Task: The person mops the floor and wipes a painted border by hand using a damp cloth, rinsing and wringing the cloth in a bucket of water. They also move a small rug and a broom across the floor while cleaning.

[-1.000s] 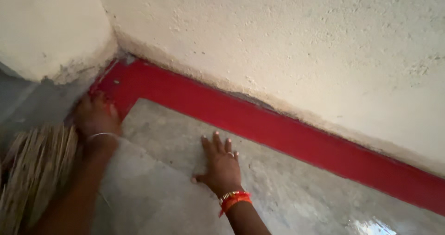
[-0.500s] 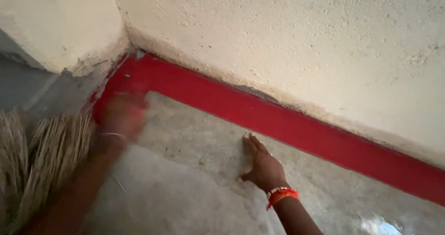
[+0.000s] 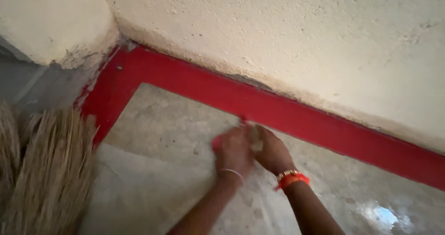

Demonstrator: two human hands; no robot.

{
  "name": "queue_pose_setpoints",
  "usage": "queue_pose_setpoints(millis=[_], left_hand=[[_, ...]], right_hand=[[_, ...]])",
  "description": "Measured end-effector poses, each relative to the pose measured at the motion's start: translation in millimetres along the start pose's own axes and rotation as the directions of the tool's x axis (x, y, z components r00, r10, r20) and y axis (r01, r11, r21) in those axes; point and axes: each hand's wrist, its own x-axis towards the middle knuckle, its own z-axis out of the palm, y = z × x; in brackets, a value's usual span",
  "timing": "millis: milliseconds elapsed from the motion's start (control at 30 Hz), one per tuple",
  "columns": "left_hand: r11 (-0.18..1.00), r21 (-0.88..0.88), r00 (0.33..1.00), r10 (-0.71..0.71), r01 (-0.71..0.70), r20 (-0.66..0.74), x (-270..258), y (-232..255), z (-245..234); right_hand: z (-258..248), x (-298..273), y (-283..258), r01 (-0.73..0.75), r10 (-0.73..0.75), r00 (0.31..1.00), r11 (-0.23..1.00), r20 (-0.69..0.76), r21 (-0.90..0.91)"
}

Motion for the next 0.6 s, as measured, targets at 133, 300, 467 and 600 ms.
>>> queue_pose_setpoints(millis=[133,300,467,600], left_hand=[[0.92,-0.355,0.928,-0.026,0.168,0.371,1.0,-31.7,-24.7],[0.758,-0.509,0.88,-0.475,0.408,-0.002,12.9,-269.3,-100.8],[0.975,0.131,0.956,-0.142,0.18,-0.257,-21.4,-329.2,-117.7],[0.949,0.258,0.949,-0.098,0.179,-0.298,-26.0,-247.2,-109.4]], right_hand=[[-20.7,-46.4,26.1,0.004,-0.002,1.0,0.988,0.015,-0.158],[-17.6,-47.4,4.9,-0.157,0.18,0.981,0.957,0.076,-0.245],[-14.6,-49.3,-17.9,-0.221,0.236,0.972,0.937,0.021,-0.272],[-19.9,-60.7,-20.9,-0.187,0.193,0.981,0.948,-0.002,-0.258]])
